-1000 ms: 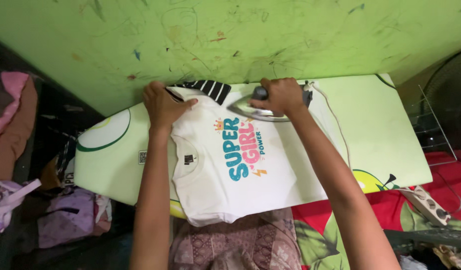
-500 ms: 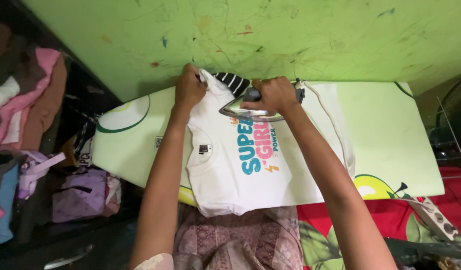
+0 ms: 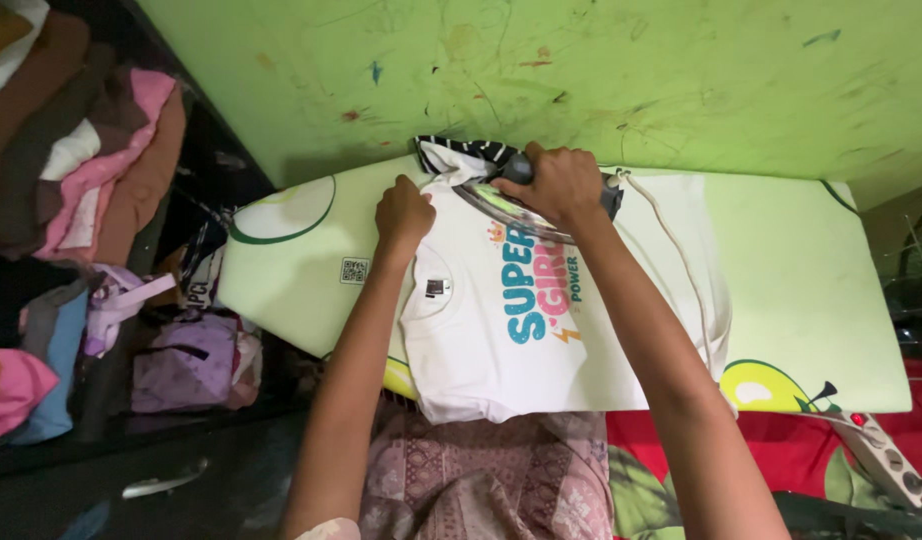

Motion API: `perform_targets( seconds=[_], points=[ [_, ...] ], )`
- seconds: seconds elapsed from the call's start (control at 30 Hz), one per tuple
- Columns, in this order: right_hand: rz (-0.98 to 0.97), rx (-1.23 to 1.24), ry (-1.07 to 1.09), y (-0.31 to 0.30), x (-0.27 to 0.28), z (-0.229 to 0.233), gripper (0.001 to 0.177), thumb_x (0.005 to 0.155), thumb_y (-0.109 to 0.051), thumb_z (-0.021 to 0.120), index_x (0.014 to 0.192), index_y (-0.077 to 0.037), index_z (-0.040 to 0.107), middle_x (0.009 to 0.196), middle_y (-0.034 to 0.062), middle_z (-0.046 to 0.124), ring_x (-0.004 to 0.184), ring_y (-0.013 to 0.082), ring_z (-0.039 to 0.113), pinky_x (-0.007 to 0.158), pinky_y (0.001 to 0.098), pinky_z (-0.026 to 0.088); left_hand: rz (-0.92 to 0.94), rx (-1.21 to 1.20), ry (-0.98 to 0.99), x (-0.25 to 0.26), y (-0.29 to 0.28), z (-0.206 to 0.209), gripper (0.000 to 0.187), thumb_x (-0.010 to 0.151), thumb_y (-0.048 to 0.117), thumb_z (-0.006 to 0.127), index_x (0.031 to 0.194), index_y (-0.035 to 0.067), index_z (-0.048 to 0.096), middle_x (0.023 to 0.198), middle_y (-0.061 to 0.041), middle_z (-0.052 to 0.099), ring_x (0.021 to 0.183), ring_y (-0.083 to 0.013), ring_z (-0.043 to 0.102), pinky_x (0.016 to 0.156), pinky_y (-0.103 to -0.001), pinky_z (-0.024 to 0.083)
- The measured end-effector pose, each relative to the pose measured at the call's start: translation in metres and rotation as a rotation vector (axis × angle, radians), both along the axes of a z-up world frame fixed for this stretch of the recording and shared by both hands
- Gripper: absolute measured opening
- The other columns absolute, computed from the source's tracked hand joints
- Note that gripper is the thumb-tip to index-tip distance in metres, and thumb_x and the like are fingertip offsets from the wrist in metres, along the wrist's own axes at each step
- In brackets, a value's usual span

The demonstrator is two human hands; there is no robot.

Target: The person irons a white t-shirt with black striped sleeves on an ironing board. They smooth the fabric, move the iron across the sleeves and body, flip the shirt, and continue ironing the back side.

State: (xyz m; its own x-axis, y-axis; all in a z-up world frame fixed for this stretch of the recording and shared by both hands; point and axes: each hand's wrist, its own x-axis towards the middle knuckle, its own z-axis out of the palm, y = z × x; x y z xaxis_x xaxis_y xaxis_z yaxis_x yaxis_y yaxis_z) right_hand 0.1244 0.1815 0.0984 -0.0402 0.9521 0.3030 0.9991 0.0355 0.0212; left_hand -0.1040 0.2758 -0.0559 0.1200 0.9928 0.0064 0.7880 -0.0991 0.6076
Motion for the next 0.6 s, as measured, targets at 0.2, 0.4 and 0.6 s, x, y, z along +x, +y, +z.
perform_targets(
  seconds=[0.2, 0.4, 0.6],
  points=[
    [0.098, 0.076, -0.02, 0.013, -0.031, -0.004, 0.073, 0.08, -0.081, 0.066, 0.096, -0.01, 0.074, 0.064, 0.0151, 0.069, 0.06, 0.0334, 0.07, 0.057, 0.045, 0.055, -0.042, -0.076, -0.14, -0.021, -0.027, 0.035, 0.071, 0.07, 0.019, 0.09, 0.116, -0.004, 0.041, 0.106, -0.029, 0.069, 0.1, -0.0465, 0.069, 0.087, -0.049, 0.057],
    [0.094, 0.106, -0.006, 0.017, -0.031, -0.005, 0.072, 0.08, -0.08, 0.066, 0.096, -0.01, 0.074, 0.064, 0.0144, 0.069, 0.061, 0.0327, 0.07, 0.055, 0.0448, 0.054, -0.026, -0.047, -0.219, -0.024, -0.043, 0.042, 0.061, 0.071, 0.01, 0.087, 0.112, -0.002, 0.043, 0.105, -0.028, 0.069, 0.103, -0.0459, 0.069, 0.09, -0.048, 0.056],
    [-0.027, 0.011, -0.006, 0.008, -0.008, 0.005, 0.072, 0.08, -0.082, 0.067, 0.09, -0.011, 0.073, 0.069, 0.014, 0.07, 0.065, 0.032, 0.07, 0.06, 0.0453, 0.054, -0.073, -0.054, -0.246, -0.032, -0.041, 0.034, 0.045, 0.072, 0.013, 0.086, 0.098, 0.003, 0.052, 0.093, -0.02, 0.07, 0.091, -0.0389, 0.071, 0.083, -0.045, 0.057]
  ],
)
